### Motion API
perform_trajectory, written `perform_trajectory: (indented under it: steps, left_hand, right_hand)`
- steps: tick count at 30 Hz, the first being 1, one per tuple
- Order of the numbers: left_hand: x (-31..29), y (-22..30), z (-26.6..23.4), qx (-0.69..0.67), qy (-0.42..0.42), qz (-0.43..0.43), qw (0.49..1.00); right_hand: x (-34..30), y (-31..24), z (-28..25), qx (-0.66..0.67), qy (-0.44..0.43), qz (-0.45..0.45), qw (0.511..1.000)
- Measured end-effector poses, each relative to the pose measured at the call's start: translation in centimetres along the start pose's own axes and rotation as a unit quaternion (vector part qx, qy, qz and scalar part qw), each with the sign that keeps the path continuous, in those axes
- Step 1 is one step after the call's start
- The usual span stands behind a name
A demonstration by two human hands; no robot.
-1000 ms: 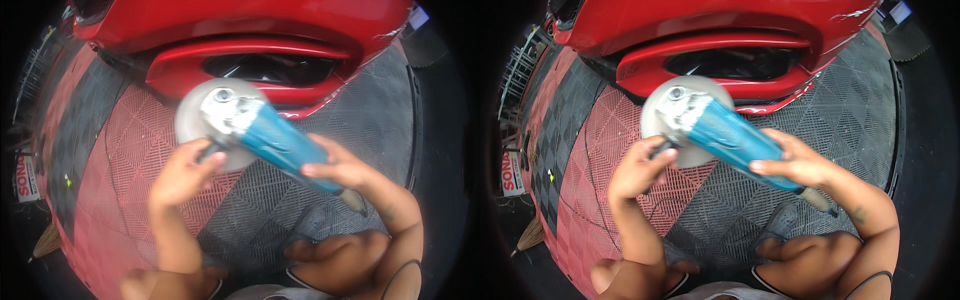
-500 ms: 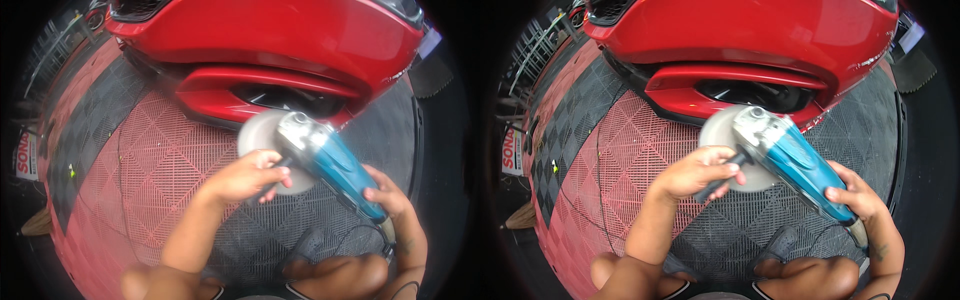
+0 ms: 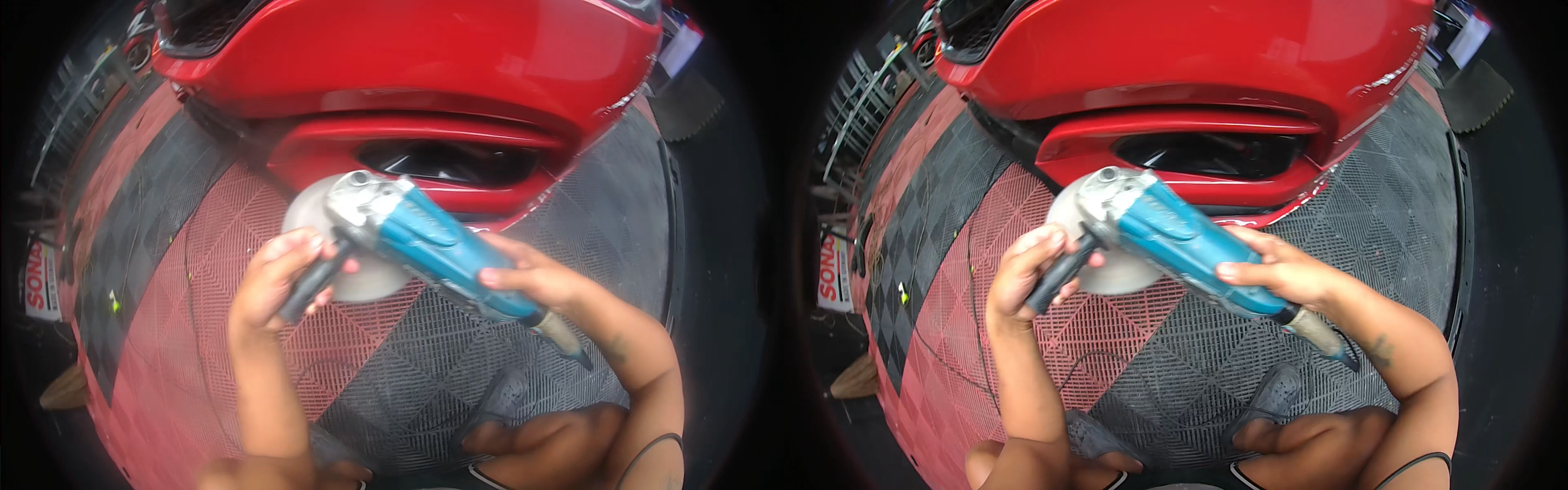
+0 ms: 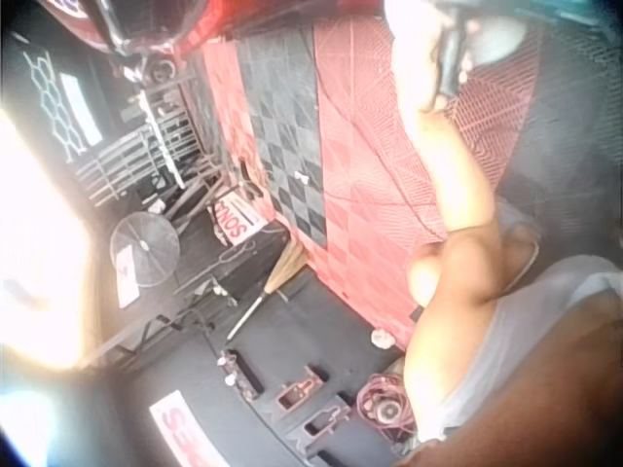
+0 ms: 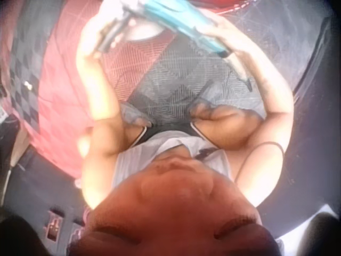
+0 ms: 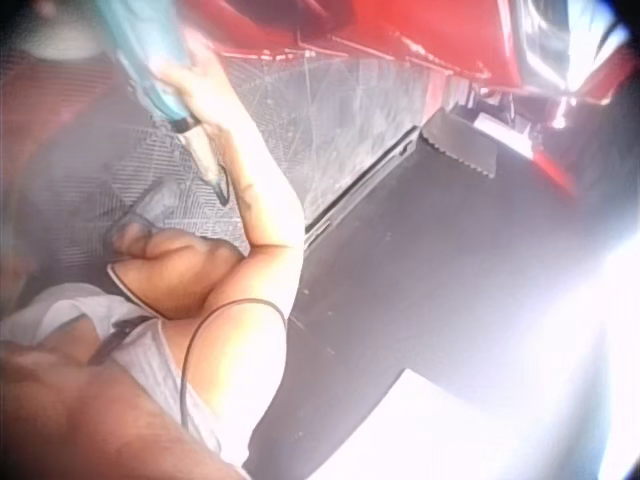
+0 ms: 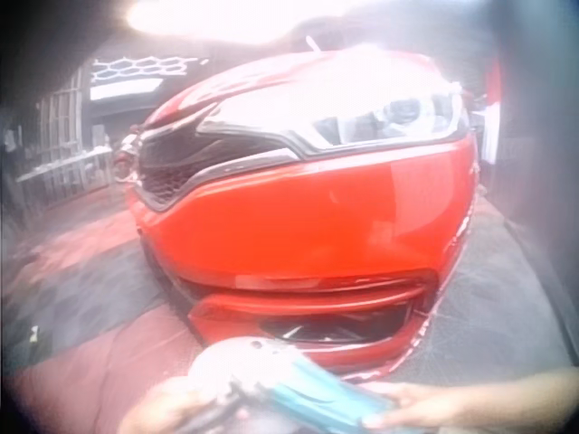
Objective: The person uses a handheld electric polisher to buff the front bumper of a red car. They move the tool in circular motions across the lower section of the bumper, focusing on the area near the grille and the side vents.
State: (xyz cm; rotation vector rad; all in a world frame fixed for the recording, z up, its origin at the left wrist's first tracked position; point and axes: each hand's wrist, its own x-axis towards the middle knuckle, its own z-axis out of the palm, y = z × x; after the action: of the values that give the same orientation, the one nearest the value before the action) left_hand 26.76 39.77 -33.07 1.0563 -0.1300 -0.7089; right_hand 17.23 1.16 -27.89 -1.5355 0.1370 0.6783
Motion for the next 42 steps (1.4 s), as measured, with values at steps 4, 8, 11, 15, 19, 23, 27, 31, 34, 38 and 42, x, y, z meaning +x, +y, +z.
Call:
perform_trajectory:
  steps: [4,8,11,15,19,23,27,31,34,38,42]
  left_hand:
    - [0.1,-1.4,-0.1,-0.008,0.004,0.002,1.000]
    - [1.7,-3.4,4.9,0.019,-0.036,-0.031,0.999]
    - [3.1,-5.4,8.9,0.041,-0.080,-0.034,0.995]
    - [4.5,-6.9,12.0,0.072,-0.117,-0.062,0.989]
    - [4.0,-6.4,11.0,0.068,-0.097,-0.056,0.991]
    - [2.1,-4.2,7.3,0.077,-0.046,-0.032,0.995]
    - [0.3,-3.7,1.7,0.039,0.012,0.005,0.999]
    - [-0.1,-4.5,0.2,0.113,0.060,0.012,0.992]
    - [-0.5,-6.5,-0.6,0.131,0.072,0.038,0.988]
    - [-0.5,-8.7,-1.3,0.116,0.089,0.055,0.988]
    - [-0.4,-9.1,-1.8,0.094,0.095,0.034,0.991]
  right_hand:
    - [-1.1,0.0,-0.2,-0.025,0.008,-0.024,0.999]
    - [-6.1,1.5,-2.0,-0.020,0.059,0.005,0.998]
    - [-10.4,2.0,-2.8,-0.016,0.132,0.015,0.991]
    - [-13.4,4.0,-4.1,-0.034,0.192,0.013,0.981]
    - [-12.0,4.1,-3.7,-0.023,0.182,0.008,0.983]
    - [-7.6,3.3,-2.6,-0.028,0.114,-0.004,0.993]
    - [-1.1,2.9,-0.6,-0.083,0.051,-0.052,0.994]
    - [2.7,4.9,-1.3,-0.130,0.023,-0.114,0.985]
    - [4.1,5.8,-1.3,-0.156,0.015,-0.145,0.977]
    - [4.9,5.3,-1.9,-0.213,0.003,-0.159,0.964]
    - [4.4,5.5,-0.8,-0.187,0.014,-0.132,0.973]
